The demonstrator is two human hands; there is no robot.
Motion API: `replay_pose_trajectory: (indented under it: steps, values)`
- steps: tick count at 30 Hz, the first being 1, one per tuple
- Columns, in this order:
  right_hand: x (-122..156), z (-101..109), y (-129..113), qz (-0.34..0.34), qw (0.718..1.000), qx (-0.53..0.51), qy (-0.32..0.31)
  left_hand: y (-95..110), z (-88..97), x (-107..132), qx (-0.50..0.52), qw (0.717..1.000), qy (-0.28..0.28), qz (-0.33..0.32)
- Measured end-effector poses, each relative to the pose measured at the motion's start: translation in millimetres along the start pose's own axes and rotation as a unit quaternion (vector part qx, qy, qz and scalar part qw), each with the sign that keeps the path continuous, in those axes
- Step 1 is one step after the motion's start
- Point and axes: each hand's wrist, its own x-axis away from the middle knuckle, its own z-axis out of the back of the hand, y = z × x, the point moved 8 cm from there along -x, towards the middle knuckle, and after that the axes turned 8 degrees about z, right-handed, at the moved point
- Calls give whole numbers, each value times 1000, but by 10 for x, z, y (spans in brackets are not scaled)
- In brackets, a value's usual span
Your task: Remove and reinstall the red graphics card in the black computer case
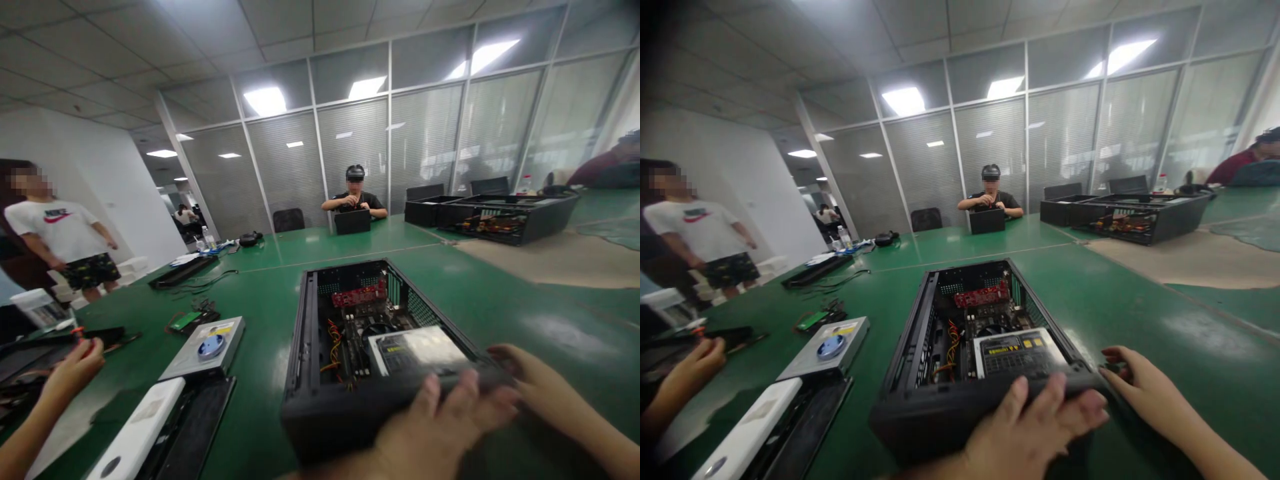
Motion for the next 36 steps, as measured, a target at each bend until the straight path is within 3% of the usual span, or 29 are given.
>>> replay_pose_trajectory:
  steps: [1,3,4,6,7,9,10,13,17,23,29,32,36]
  values:
    - [-2,-44,11,-2,1000,-15,-23,-249,71,-149,-97,995,8,-16]
    - [3,-79,7,-9,998,-31,-51,-895,197,-544,-207,977,-46,-20]
    - [6,-62,-8,-13,998,-28,-50,-1293,280,-765,-212,974,-78,18]
    - [6,-18,-69,-16,999,-24,-46,-2208,424,-1106,-178,951,-131,219]
    - [3,5,-105,-17,999,-24,-42,-2541,470,-1209,-172,935,-130,282]
    - [-7,41,-166,-22,999,-27,-33,-2963,441,-1281,-159,914,-126,350]
    - [-14,50,-189,-25,999,-28,-30,-3081,389,-1252,-151,909,-120,370]
    - [-40,37,-234,-25,999,-23,-29,-3206,195,-997,-112,906,-90,399]
    - [-58,7,-247,-18,999,-5,-35,-3113,144,-642,-38,928,-41,369]
    - [-37,2,-215,-21,999,1,-41,-2761,557,-95,43,953,-18,300]
    - [-39,-23,-136,-25,999,6,-23,-2453,856,689,85,940,20,329]
    - [-26,-36,-149,-15,999,17,-22,-2456,901,825,92,937,28,335]
    - [3,-6,-219,-7,999,32,-13,-2636,960,832,92,935,46,340]
